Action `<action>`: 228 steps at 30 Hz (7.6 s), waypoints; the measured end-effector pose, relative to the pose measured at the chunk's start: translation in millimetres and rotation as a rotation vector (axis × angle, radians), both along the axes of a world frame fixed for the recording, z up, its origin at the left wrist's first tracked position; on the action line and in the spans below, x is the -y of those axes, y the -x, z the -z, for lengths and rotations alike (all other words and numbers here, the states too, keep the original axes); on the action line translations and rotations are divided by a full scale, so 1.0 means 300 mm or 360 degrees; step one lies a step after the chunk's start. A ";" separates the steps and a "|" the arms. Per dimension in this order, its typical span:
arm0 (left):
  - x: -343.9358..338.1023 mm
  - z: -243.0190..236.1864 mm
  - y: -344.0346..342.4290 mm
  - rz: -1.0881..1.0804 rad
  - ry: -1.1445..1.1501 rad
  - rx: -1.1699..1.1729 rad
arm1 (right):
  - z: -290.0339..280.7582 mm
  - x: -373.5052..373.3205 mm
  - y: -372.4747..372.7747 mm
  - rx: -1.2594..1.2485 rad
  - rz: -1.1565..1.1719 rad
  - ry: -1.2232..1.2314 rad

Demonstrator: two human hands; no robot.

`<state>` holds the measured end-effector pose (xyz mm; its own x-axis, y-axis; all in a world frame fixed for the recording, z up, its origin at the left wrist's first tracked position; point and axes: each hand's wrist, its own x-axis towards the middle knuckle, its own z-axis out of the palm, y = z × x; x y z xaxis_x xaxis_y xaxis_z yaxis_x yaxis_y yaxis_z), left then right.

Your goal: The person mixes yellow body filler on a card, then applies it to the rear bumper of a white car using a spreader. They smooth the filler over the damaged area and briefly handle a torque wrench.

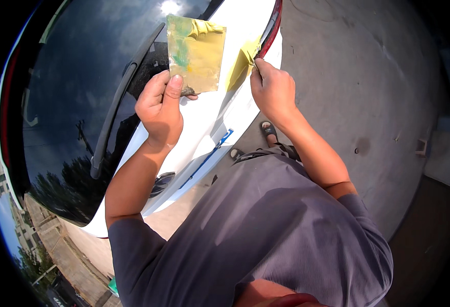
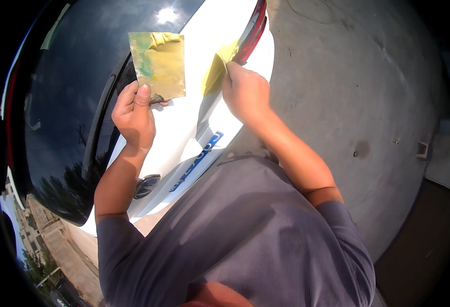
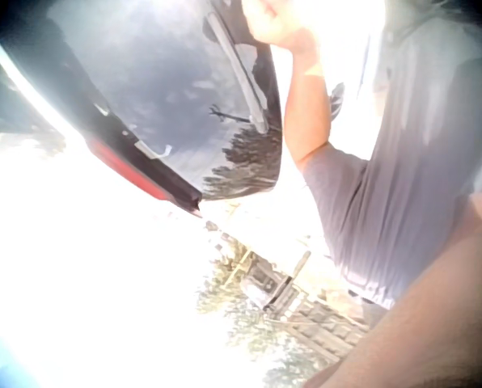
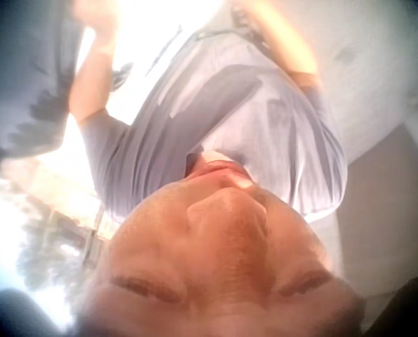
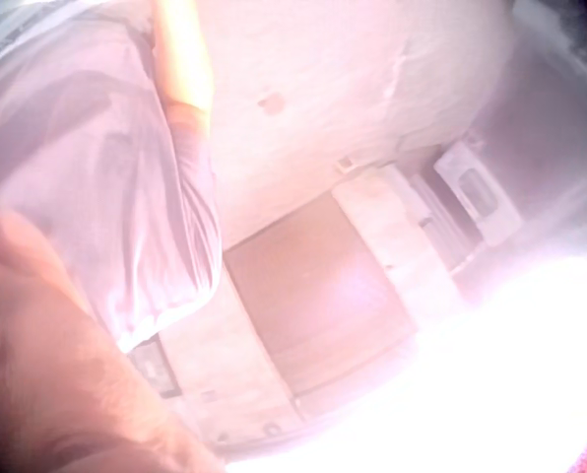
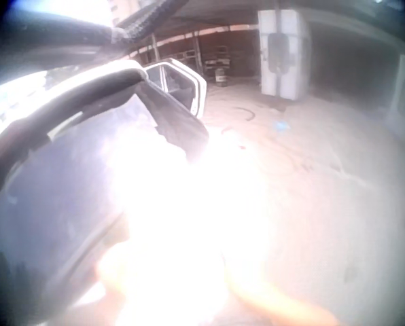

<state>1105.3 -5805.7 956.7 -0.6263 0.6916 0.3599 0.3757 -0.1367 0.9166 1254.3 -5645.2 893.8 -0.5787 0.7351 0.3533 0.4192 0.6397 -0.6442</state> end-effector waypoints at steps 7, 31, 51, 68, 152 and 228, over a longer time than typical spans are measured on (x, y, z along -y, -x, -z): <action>0.006 0.004 0.013 0.0012 0.0003 0.0033 | 0.058 0.085 0.049 0.0051 -0.0246 -0.0299; 0.013 0.018 0.010 0.0011 0.0047 -0.0021 | 0.074 0.032 0.035 -0.0047 -0.0012 -0.0417; 0.009 0.011 0.005 -0.0028 0.0041 -0.0093 | 0.133 0.136 0.037 -0.0125 -0.0082 -0.0448; -0.025 -0.027 0.004 0.0246 -0.0080 0.0292 | -0.078 0.042 -0.210 -0.0956 -0.0043 0.0407; 0.251 1.074 -0.525 -0.1948 -0.1942 0.1744 | 0.281 -0.553 -0.150 0.0853 -0.2679 0.0435; -0.319 1.450 -1.123 -0.0854 0.0269 0.0949 | 1.465 -0.471 -0.810 0.0102 -0.1754 0.1749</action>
